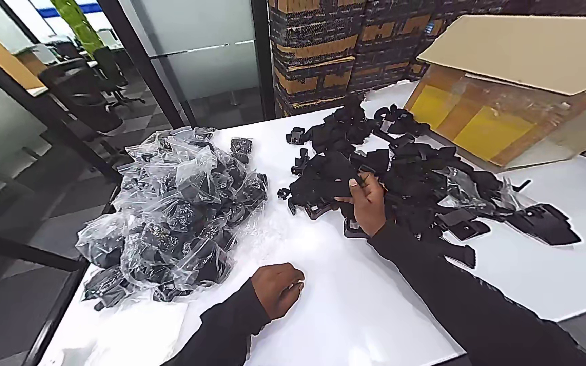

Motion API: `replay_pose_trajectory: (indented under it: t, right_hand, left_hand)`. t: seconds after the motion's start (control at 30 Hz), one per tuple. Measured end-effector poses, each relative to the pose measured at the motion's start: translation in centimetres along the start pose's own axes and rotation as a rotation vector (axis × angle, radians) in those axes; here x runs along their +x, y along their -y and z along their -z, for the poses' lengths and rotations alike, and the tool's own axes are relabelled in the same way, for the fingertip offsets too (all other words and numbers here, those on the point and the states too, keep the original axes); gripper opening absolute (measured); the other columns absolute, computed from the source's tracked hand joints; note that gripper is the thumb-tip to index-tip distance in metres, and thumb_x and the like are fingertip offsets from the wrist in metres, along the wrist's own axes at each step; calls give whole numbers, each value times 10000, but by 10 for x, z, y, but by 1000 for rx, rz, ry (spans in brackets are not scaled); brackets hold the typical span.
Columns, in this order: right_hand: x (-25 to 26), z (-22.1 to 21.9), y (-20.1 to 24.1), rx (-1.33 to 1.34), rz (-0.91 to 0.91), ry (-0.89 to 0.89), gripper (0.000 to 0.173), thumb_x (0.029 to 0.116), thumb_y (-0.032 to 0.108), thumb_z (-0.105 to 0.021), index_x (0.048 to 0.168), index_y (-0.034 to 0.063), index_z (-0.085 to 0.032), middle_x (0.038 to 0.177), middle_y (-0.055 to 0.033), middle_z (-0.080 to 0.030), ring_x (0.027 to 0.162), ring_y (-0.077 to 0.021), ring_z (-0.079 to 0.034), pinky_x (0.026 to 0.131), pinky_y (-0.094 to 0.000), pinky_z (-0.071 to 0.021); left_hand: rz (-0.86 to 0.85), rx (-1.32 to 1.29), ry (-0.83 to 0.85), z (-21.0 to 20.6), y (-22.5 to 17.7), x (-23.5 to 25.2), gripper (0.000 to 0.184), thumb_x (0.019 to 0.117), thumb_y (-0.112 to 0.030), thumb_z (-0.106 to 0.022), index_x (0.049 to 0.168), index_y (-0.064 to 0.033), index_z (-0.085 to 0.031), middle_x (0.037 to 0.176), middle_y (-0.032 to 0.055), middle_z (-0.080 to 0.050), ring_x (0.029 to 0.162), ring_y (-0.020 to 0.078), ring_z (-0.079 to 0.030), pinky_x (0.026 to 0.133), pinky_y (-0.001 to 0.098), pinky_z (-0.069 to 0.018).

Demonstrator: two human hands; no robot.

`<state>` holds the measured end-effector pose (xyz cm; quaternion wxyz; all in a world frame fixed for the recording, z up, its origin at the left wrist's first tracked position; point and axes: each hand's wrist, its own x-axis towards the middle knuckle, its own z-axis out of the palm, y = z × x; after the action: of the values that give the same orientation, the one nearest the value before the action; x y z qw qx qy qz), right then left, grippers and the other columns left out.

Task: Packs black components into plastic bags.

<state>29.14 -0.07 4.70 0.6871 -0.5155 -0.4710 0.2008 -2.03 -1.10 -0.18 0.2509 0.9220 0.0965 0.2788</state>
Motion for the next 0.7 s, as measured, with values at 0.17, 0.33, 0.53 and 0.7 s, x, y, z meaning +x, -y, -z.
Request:
replay_pose_trajectory:
  t: [0.17, 0.33, 0.53, 0.7]
  right_hand:
    - [-25, -8, -6, -260, 381, 238, 328, 1057, 206, -495, 1190, -84, -569, 1262, -196, -641, 1142, -201, -659, 931, -376, -583]
    - [-41, -20, 3, -418, 742, 672, 210, 1009, 211, -563, 974, 31, -665, 1359, -205, -617, 1290, -279, -597, 1064, -393, -523]
    - [-40, -21, 2, -464, 789, 724, 211, 1025, 197, -540, 996, 38, -675, 1308, -174, -657, 1187, -260, -655, 979, -381, -560]
    - [-29, -11, 3, -292, 588, 485, 250, 1079, 228, -495, 1114, 12, -617, 1228, -160, -682, 1106, -192, -690, 912, -346, -596]
  left_hand:
    - [76, -39, 15, 2, -1, 1, 212, 997, -184, -597, 1095, -28, -702, 818, 73, -678, 625, 122, -615, 621, 283, -575]
    - [176, -121, -15, 3, -3, 3, 320, 979, -159, -627, 1253, 5, -646, 1012, 105, -723, 595, 93, -604, 594, 262, -567]
    - [262, -120, -86, 2, -4, 7, 422, 944, -153, -653, 1327, 20, -618, 960, 135, -712, 558, 102, -578, 552, 267, -548]
    - [287, -132, -93, 1, -3, 6, 431, 951, -149, -653, 1348, 10, -602, 1095, 140, -719, 578, 82, -601, 559, 251, -559]
